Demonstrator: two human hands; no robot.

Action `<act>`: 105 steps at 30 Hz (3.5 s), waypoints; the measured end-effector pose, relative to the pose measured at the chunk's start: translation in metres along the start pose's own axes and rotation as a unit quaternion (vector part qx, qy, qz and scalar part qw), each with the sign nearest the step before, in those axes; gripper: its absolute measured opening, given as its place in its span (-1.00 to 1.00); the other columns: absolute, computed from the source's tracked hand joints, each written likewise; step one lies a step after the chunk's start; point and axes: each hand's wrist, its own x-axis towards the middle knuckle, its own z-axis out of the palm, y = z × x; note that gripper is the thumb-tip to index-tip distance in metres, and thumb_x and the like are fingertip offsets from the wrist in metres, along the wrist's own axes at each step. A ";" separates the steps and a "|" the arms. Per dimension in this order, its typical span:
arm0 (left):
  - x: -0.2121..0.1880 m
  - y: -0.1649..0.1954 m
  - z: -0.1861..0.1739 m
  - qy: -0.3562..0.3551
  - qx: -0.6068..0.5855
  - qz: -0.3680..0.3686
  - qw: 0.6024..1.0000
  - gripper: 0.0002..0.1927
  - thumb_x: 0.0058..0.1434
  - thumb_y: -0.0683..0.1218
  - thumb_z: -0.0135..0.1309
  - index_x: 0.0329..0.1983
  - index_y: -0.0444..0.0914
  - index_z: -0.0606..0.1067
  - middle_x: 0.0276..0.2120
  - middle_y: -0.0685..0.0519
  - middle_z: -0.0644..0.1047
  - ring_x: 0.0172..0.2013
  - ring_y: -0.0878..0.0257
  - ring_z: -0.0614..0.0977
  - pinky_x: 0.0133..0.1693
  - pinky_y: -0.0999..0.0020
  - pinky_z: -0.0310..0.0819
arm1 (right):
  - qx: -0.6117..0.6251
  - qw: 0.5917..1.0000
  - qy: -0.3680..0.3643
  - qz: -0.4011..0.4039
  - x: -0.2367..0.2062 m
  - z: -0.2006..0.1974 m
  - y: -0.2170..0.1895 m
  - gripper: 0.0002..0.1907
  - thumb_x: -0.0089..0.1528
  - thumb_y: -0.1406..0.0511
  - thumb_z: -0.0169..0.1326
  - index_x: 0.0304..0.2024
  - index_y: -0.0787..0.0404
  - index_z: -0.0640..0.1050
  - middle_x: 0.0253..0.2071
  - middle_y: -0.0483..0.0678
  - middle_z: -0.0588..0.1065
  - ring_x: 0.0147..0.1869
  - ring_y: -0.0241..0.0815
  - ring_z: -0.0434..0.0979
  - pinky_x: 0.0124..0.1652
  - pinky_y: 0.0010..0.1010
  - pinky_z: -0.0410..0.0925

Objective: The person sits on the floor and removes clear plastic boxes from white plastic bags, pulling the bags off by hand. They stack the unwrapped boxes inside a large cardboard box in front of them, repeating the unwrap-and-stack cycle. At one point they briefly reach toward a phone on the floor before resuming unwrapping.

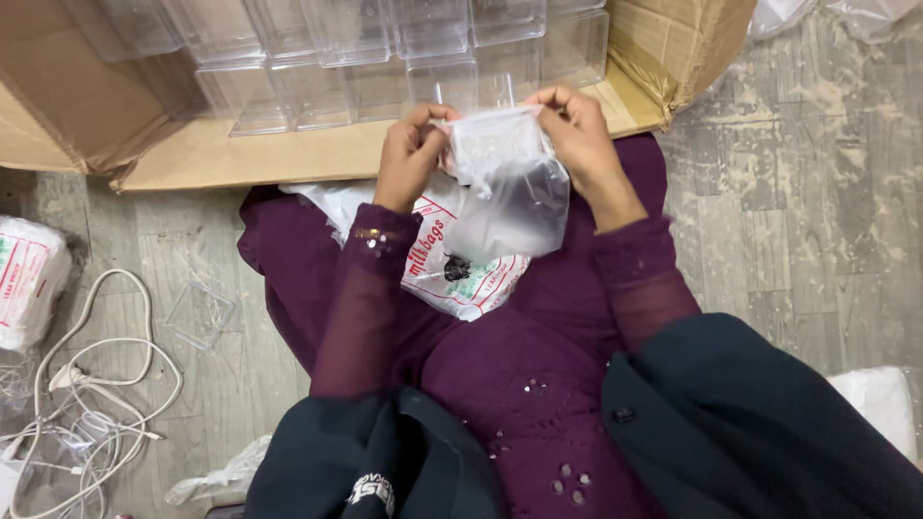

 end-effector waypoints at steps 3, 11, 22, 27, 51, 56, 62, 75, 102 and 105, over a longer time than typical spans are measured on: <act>-0.006 0.003 0.011 0.025 0.051 -0.014 0.998 -0.79 0.29 -0.31 -0.09 -0.07 -0.30 0.50 -0.49 0.15 0.57 -0.48 0.45 0.55 -0.39 0.51 0.41 | -0.172 0.984 0.029 -0.041 -0.006 -0.002 0.025 -0.93 0.36 0.38 0.12 -0.12 0.23 0.58 -0.25 -0.12 0.57 -0.28 -0.35 0.47 -0.25 -0.49 0.39; -0.001 0.027 0.028 0.092 0.268 0.085 0.955 -0.78 0.34 -0.26 0.02 0.04 -0.24 0.41 -0.61 0.07 0.41 -0.58 0.31 0.47 -0.45 0.34 0.31 | -0.053 0.997 0.053 0.002 0.003 -0.004 0.027 -0.88 0.37 0.38 0.10 -0.10 0.32 0.58 -0.25 -0.07 0.54 -0.23 -0.29 0.46 -0.20 -0.41 0.37; 0.018 0.053 0.056 0.010 0.196 0.168 0.966 -0.77 0.46 -0.17 0.14 0.11 -0.22 0.39 -0.44 0.12 0.45 -0.44 0.40 0.46 -0.39 0.43 0.33 | 0.030 0.981 -0.188 0.049 -0.081 0.037 -0.046 -0.54 0.39 0.11 0.10 0.16 0.33 0.55 -0.01 -0.08 0.55 0.06 -0.30 0.52 0.05 -0.43 0.42; 0.018 0.022 0.010 0.151 0.278 0.173 0.933 -0.76 0.48 -0.18 0.04 0.19 -0.21 0.43 -0.24 0.11 0.52 -0.36 0.37 0.48 -0.34 0.39 0.35 | 0.308 0.948 0.051 -0.065 -0.091 -0.115 -0.022 -0.50 0.51 0.05 0.05 0.31 0.26 0.39 0.29 0.04 0.42 0.34 -0.06 0.44 0.40 -0.16 0.34; 0.001 -0.011 -0.009 0.253 0.473 0.085 0.840 -0.87 0.47 -0.14 -0.02 0.01 -0.27 0.44 -0.42 -0.08 0.55 -0.46 0.03 0.59 -0.37 0.12 0.43 | 0.398 0.858 0.325 -0.024 0.071 -0.280 0.021 -0.50 0.42 0.13 -0.09 0.33 0.18 0.21 0.41 0.15 0.26 0.44 0.25 0.31 0.43 0.26 0.21; 0.005 -0.018 -0.014 0.260 0.499 0.151 0.813 -0.90 0.53 -0.12 -0.06 -0.04 -0.22 0.46 -0.34 -0.08 0.57 -0.35 0.02 0.62 -0.30 0.14 0.45 | 0.210 0.882 0.421 -0.011 0.002 -0.256 0.059 -0.51 0.30 0.24 -0.02 0.29 -0.01 0.26 0.25 0.00 0.35 0.32 0.04 0.39 0.21 0.11 0.27; 0.001 -0.009 -0.044 0.276 0.131 0.061 0.950 -0.77 0.51 -0.06 -0.15 0.09 -0.25 0.44 -0.35 0.06 0.56 -0.46 0.39 0.56 -0.39 0.41 0.43 | 0.014 0.917 0.362 -0.169 -0.051 -0.143 0.036 -0.74 0.44 0.34 -0.03 0.16 0.21 0.47 0.02 -0.01 0.52 0.01 -0.14 0.56 -0.02 -0.27 0.45; -0.127 0.012 -0.096 0.411 0.607 -0.006 0.680 -0.62 0.20 0.18 0.26 -0.20 -0.21 0.59 0.04 -0.22 0.48 0.09 -0.21 0.40 0.04 -0.37 0.09 | -0.373 0.919 -0.080 -0.096 -0.074 0.083 0.019 -0.68 0.25 0.34 0.18 0.04 0.32 0.57 -0.10 0.11 0.52 -0.12 -0.01 0.55 -0.10 -0.27 0.42; -0.138 0.179 -0.089 -0.138 0.042 -0.043 0.989 -0.51 0.26 -0.22 -0.02 0.26 -0.47 0.37 0.08 -0.02 0.47 0.09 0.23 0.47 0.16 0.38 0.32 | 0.109 0.937 -0.333 0.015 -0.056 0.087 -0.074 -0.22 0.37 -0.12 0.04 0.38 0.32 0.35 0.44 0.05 0.31 0.57 -0.17 0.22 0.49 -0.28 0.14; -0.110 0.128 -0.076 -0.157 -0.018 -0.040 0.987 -0.49 0.23 -0.23 -0.06 0.28 -0.41 0.36 0.15 0.01 0.40 0.19 0.26 0.41 0.25 0.43 0.21 | 0.190 0.874 -0.436 0.102 -0.051 0.103 -0.070 -0.10 0.33 -0.17 0.04 0.47 0.31 0.23 0.49 0.05 0.24 0.59 -0.15 0.17 0.51 -0.25 0.07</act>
